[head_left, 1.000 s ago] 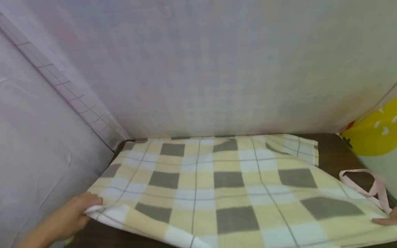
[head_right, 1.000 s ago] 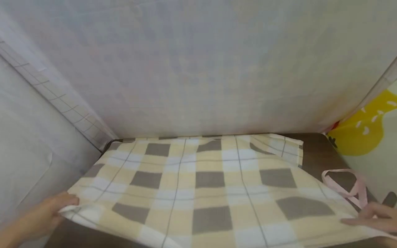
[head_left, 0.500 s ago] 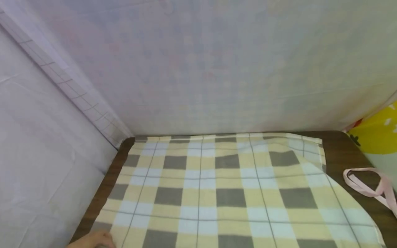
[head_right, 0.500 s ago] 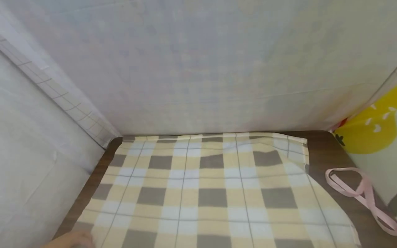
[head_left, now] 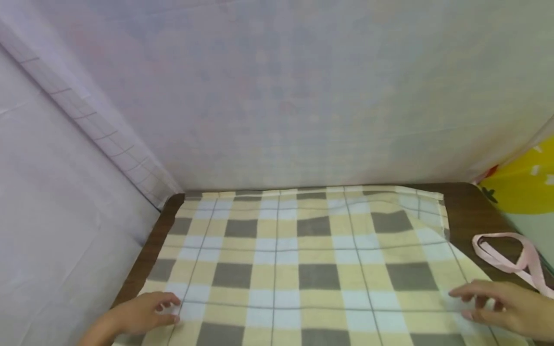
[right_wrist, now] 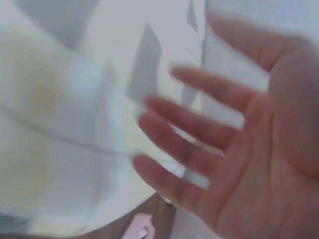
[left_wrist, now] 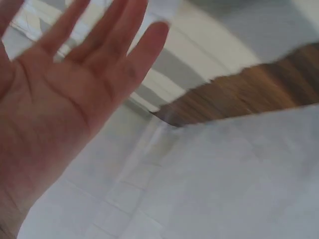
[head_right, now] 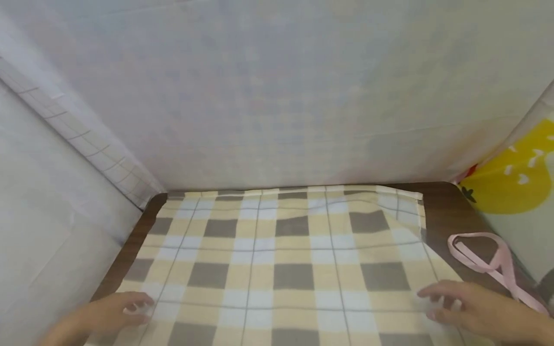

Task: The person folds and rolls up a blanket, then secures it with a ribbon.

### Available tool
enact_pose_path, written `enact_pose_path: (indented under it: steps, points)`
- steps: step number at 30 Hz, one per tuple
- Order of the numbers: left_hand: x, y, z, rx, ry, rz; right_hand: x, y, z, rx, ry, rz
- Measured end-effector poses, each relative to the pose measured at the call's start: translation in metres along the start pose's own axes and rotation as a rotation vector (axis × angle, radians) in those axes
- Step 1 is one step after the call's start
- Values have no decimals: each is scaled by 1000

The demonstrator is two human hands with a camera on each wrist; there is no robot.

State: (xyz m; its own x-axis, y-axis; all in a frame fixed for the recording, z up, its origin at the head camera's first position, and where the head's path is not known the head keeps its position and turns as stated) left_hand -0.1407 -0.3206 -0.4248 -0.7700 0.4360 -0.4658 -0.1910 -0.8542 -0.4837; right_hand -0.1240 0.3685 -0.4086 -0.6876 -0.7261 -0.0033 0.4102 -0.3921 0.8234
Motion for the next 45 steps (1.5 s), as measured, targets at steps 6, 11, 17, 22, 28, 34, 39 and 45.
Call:
enact_pose_path:
  steps: [6,11,17,22,28,34,39,45]
  points:
    - [31,-12,3,119,-230,55,36,-51,32,-414,-367,-151]
    - [50,-14,1,203,-308,74,70,-63,45,-339,-398,-242]
    - [60,-7,-4,262,-270,138,91,-90,44,-206,-352,-398]
    - [63,1,-10,262,-208,205,92,-105,43,-208,-303,-473]
    - [65,3,-10,261,-195,227,82,-122,48,-319,-263,-504]
    - [66,4,-11,269,-213,226,74,-137,54,-333,-248,-519]
    - [64,6,-15,284,-246,208,69,-145,53,-364,-262,-509]
    - [61,13,-22,306,-300,179,64,-151,52,-419,-279,-461]
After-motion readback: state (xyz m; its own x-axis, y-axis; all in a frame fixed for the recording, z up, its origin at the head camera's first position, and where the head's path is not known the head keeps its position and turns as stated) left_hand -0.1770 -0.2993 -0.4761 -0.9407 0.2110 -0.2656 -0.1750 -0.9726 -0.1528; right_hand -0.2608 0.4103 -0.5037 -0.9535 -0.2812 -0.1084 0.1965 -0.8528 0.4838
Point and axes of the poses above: each hand's wrist, its own x-axis towards the middle knuckle, its own z-axis out of the back of the hand, y = z × x, the point moved 2 cm from there along x, towards the middle knuckle, and after that the axes turned 8 degrees about x, right-handed, at the moved point
